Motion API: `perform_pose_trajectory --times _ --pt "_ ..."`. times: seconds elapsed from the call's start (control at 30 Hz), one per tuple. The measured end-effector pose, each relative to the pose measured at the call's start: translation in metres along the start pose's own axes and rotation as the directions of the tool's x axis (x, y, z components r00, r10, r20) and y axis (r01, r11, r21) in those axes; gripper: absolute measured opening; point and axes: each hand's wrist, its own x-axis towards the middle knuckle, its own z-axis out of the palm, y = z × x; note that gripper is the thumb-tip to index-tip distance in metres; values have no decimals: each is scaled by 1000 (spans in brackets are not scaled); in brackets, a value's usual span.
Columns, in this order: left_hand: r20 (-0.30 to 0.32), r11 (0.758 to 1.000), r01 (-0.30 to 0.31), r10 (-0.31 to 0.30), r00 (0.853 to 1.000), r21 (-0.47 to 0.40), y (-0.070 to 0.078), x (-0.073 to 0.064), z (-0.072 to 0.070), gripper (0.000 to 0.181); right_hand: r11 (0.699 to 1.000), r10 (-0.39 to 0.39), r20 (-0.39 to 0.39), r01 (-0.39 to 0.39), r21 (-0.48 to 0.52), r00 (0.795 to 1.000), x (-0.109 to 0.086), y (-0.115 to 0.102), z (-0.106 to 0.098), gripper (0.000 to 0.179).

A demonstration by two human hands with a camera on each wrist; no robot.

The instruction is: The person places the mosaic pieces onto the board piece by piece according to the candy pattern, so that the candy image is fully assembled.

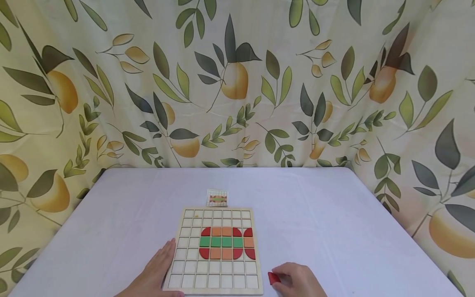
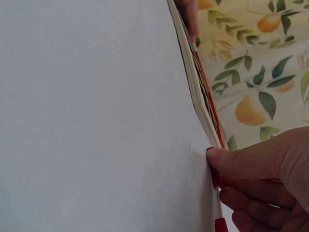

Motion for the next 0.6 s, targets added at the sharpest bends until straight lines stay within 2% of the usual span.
perform_pose_trajectory --times 0.1,0.33,0.47,0.6 --pt "-1 1000 1 -1 1000 -9 0 0 0 124 1000 -5 9 5 -26 1000 3 -3 0 35" --pt "7 1000 8 -7 1000 -18 1 1 0 123 999 -35 74 35 -6 997 5 -3 -1 35" --pt "3 1000 3 -3 1000 6 1 1 0 123 998 -54 61 55 -16 997 6 -2 0 34" --pt "2 1000 7 -7 1000 0 0 1 0 124 998 -39 40 41 -53 998 9 -5 0 33"
